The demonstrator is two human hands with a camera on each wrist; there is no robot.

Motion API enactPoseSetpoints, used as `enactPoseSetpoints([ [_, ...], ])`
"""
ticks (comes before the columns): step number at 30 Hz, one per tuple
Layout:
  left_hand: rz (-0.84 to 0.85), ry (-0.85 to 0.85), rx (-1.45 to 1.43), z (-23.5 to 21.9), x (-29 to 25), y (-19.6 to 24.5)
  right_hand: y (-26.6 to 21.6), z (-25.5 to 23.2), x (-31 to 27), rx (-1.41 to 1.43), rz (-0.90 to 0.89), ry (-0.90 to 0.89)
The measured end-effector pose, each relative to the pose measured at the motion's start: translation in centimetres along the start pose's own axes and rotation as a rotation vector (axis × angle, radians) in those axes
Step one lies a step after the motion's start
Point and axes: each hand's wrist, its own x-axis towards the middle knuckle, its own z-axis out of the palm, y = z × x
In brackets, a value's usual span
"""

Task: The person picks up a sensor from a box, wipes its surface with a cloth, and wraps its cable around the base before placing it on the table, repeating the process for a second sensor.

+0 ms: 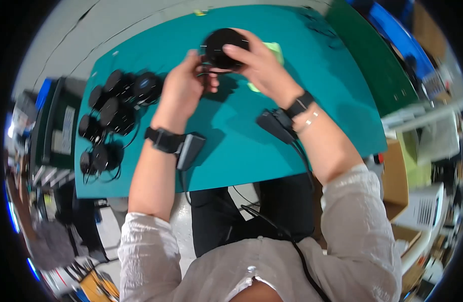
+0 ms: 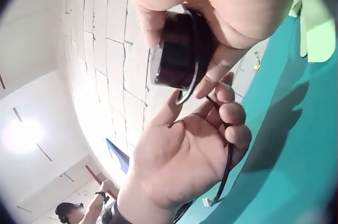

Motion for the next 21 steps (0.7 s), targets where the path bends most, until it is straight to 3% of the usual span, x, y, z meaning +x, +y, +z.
enactPoseSetpoints([
  [3, 0.059, 0.079, 0.036, 0.0, -0.5, 0.5, -0.2, 0.7, -0.1, -0.06, 0.024, 0.015],
  [11, 0.113, -0.033, 0.038, 1.0, -1.0, 1.1, 0.0, 0.5, -0.1, -0.214, 0.013, 0.057],
  [21, 0.139, -0.046, 0.041, 0.8, -0.9, 0.7, -0.3, 0.6, -0.2, -0.219, 0.002, 0.078],
])
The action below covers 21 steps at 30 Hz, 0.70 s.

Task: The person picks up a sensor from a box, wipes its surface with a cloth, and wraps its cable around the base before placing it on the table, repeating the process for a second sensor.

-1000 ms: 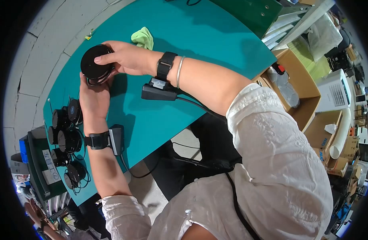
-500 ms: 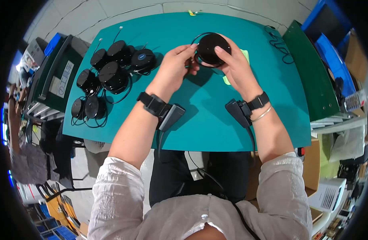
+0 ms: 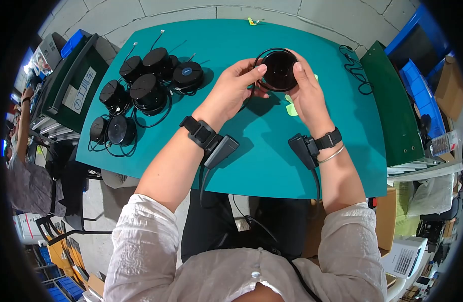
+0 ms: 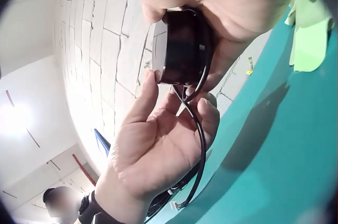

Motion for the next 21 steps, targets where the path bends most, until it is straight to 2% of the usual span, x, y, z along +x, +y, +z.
enactPoseSetpoints([
  [2, 0.013, 0.016, 0.032, -0.2, 0.1, 0.1, 0.0, -0.2, 0.1, -0.012, -0.008, 0.012],
  [4, 0.029, 0.027, 0.061, -0.5, 0.1, 0.4, -0.4, -0.7, 0.2, -0.313, 0.047, -0.004],
  [6, 0.128, 0.087, 0.322, -0.8, 0.3, 0.6, -0.4, -1.0, 0.3, -0.315, 0.064, -0.015],
  [7, 0.128, 0.087, 0.322, -1.0, 0.6, 0.3, -0.4, -1.0, 0.4, -0.316, 0.078, -0.028],
  [8, 0.279, 0.167, 0.494, -1.4, 0.8, -0.4, -0.3, -1.0, 0.4, -0.316, 0.079, -0.029],
  [9, 0.431, 0.247, 0.665, -1.4, 0.9, -0.5, -0.2, -1.0, 0.4, -0.211, 0.101, 0.023],
  [13, 0.498, 0.348, 0.691, -1.2, 0.6, 0.4, -0.3, -1.7, 0.6, 0.029, 0.117, 0.154],
  [15, 0.297, 0.195, 0.453, -0.8, -0.1, 1.2, 0.0, -2.0, 0.8, 0.047, 0.089, 0.168],
  [16, 0.3, 0.192, 0.454, -0.5, -0.4, 1.5, 0.0, -2.1, 0.9, 0.066, 0.065, 0.179],
  [18, -0.195, -0.054, 0.383, 0.3, -0.7, 1.6, 0.0, -1.6, 0.7, 0.076, 0.067, 0.172],
  [19, -0.215, -0.054, 0.365, 0.6, -0.4, 0.3, 0.0, -1.2, 0.5, 0.085, 0.074, 0.164],
  [21, -0.12, -0.009, 0.223, 1.1, -0.1, -1.6, 0.0, -0.1, 0.2, 0.075, 0.089, 0.117],
])
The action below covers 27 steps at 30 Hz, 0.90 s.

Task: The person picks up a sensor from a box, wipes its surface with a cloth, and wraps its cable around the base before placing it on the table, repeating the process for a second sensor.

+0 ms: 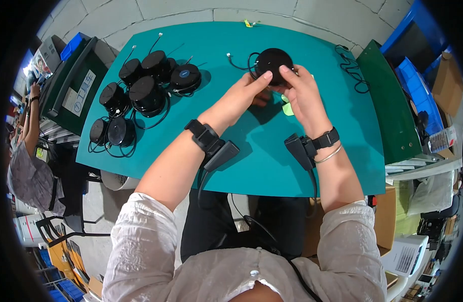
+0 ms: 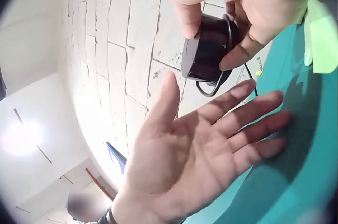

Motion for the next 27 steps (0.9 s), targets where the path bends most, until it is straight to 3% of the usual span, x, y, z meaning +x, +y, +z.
enactPoseSetpoints([
  [4, 0.13, 0.008, -0.256, -0.4, 0.2, 0.2, 0.2, 0.6, -0.4, -0.109, 0.131, -0.126],
  [9, 0.097, -0.056, -0.41, -1.3, 0.4, 0.7, 0.9, -1.0, 0.5, -0.142, 0.148, 0.028],
  [11, 0.066, -0.075, -0.41, -1.6, 0.3, 0.8, 0.7, -2.0, 1.1, -0.11, 0.156, 0.006],
  [13, 0.012, -0.203, -0.307, -1.7, 0.1, 1.2, 0.4, -2.2, 1.1, -0.077, 0.163, -0.014],
  [17, -0.01, -0.237, -0.208, -1.7, -0.3, 1.6, -0.4, -2.2, 0.9, -0.077, 0.21, -0.062],
  [21, -0.035, -0.178, -0.095, -2.0, -0.5, 1.5, -1.1, -1.0, 0.1, -0.188, 0.247, -0.236],
  [27, -0.095, -0.001, 0.033, -1.5, -0.7, 1.4, -0.1, -0.2, -0.4, -0.328, 0.172, -0.314],
])
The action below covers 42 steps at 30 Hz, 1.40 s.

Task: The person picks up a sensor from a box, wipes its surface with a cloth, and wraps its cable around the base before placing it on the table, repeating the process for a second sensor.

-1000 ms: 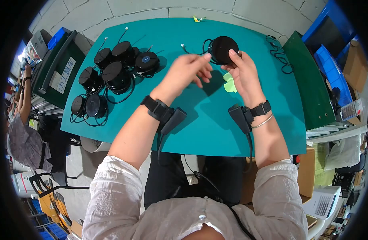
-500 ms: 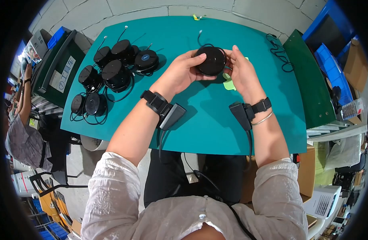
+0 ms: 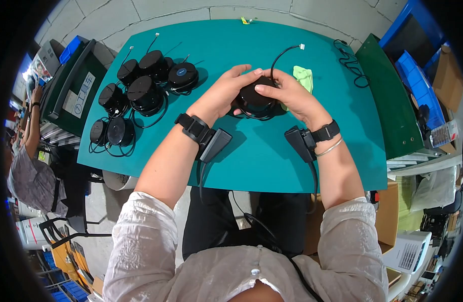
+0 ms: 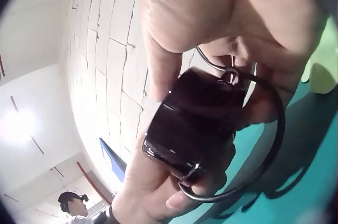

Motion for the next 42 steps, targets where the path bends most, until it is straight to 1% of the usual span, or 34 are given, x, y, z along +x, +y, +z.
enactPoseSetpoints([
  [1, -0.012, 0.061, 0.033, 0.2, -0.1, 0.1, 0.1, 0.0, 0.1, -0.058, -0.027, -0.01],
  [2, -0.012, 0.061, 0.033, 0.1, 0.0, 0.0, 0.0, -0.1, 0.0, -0.057, -0.026, -0.01],
  [4, 0.057, -0.049, -0.109, -0.4, 0.4, -0.1, -0.6, -0.1, -0.2, 0.093, 0.025, 0.122],
  [5, 0.057, -0.049, -0.109, -0.5, 0.6, -0.2, -0.4, -0.4, 0.0, 0.093, 0.025, 0.122],
  [7, 0.11, -0.065, -0.207, -0.5, 0.9, -0.5, -0.1, -0.8, 0.3, 0.202, -0.055, 0.254],
  [8, 0.111, -0.066, -0.207, -0.5, 0.9, -0.5, -0.1, -1.0, 0.3, 0.233, -0.044, 0.293],
  [9, 0.062, -0.111, -0.197, -0.4, 0.8, -0.4, 0.0, -0.9, 0.3, 0.233, -0.044, 0.294],
  [10, 0.012, -0.154, -0.188, -0.3, 0.6, -0.4, 0.3, -0.8, 0.4, 0.29, -0.069, 0.3],
  [11, 0.015, -0.151, -0.189, 0.0, 0.5, -0.5, 0.5, -0.6, 0.5, 0.345, -0.094, 0.304],
  [13, 0.074, -0.11, -0.361, 1.1, 0.5, -0.9, 1.1, 0.3, 0.8, 0.371, -0.114, 0.31],
  [14, 0.073, -0.094, -0.464, 1.2, 0.8, -1.2, 1.3, 0.6, 0.9, 0.399, -0.135, 0.321],
  [15, 0.073, -0.094, -0.465, 1.0, 1.1, -1.4, 1.2, 0.8, 0.7, 0.398, -0.135, 0.32],
  [17, 0.1, -0.119, -0.584, 0.5, 1.5, -1.6, 1.0, 1.0, 0.5, 0.341, -0.099, 0.273],
  [18, 0.1, -0.118, -0.585, 0.6, 1.4, -1.4, 0.9, 0.9, 0.5, 0.341, -0.098, 0.272],
  [20, 0.118, -0.028, -0.539, 0.7, 1.0, -1.0, 0.7, 0.7, 0.6, 0.211, -0.116, 0.357],
  [21, 0.119, -0.027, -0.539, 0.5, 1.1, -1.0, 0.7, 0.5, 0.5, 0.21, -0.116, 0.356],
  [24, 0.117, -0.074, -0.591, -0.1, 1.2, -1.0, 0.6, -0.6, 0.4, 0.088, -0.162, 0.416],
  [26, 0.121, -0.069, -0.689, -0.3, 1.0, -0.8, 1.1, -1.4, 0.6, 0.114, -0.139, 0.423],
  [27, 0.122, -0.07, -0.688, -0.7, 1.2, -0.9, 1.1, -1.6, 0.6, 0.143, -0.115, 0.43],
  [29, 0.115, -0.108, -0.841, -1.4, 1.7, -1.2, 0.8, -2.0, 0.6, 0.103, -0.104, 0.398],
  [30, 0.141, -0.064, -0.828, -1.2, 1.7, -1.0, 0.6, -2.0, 0.5, 0.063, -0.091, 0.367],
  [31, 0.142, -0.065, -0.827, -1.3, 1.7, -0.9, 0.3, -1.9, 0.4, 0.063, -0.093, 0.367],
  [33, 0.207, -0.004, -0.717, -1.4, 1.6, -0.7, -0.3, -1.5, 0.1, 0.169, -0.059, 0.262],
  [34, 0.207, -0.006, -0.716, -1.4, 1.5, -0.6, -0.3, -1.4, 0.1, 0.17, -0.06, 0.263],
  [36, 0.173, 0.009, -0.613, -1.3, 1.3, -0.3, -0.2, -1.4, 0.2, 0.323, -0.153, 0.287],
  [37, 0.174, 0.007, -0.611, -1.4, 1.3, -0.4, -0.3, -1.7, 0.1, 0.323, -0.156, 0.288],
  [39, 0.206, 0.039, -0.495, -1.4, 1.4, -0.6, -0.7, -2.4, -0.1, 0.39, -0.145, 0.275],
  [40, 0.208, 0.037, -0.495, -1.3, 1.4, -0.6, -0.8, -2.3, -0.1, 0.388, -0.147, 0.275],
  [42, 0.187, 0.097, -0.479, -1.0, 1.3, -0.5, -1.3, -1.9, -0.3, 0.376, -0.132, 0.241],
])
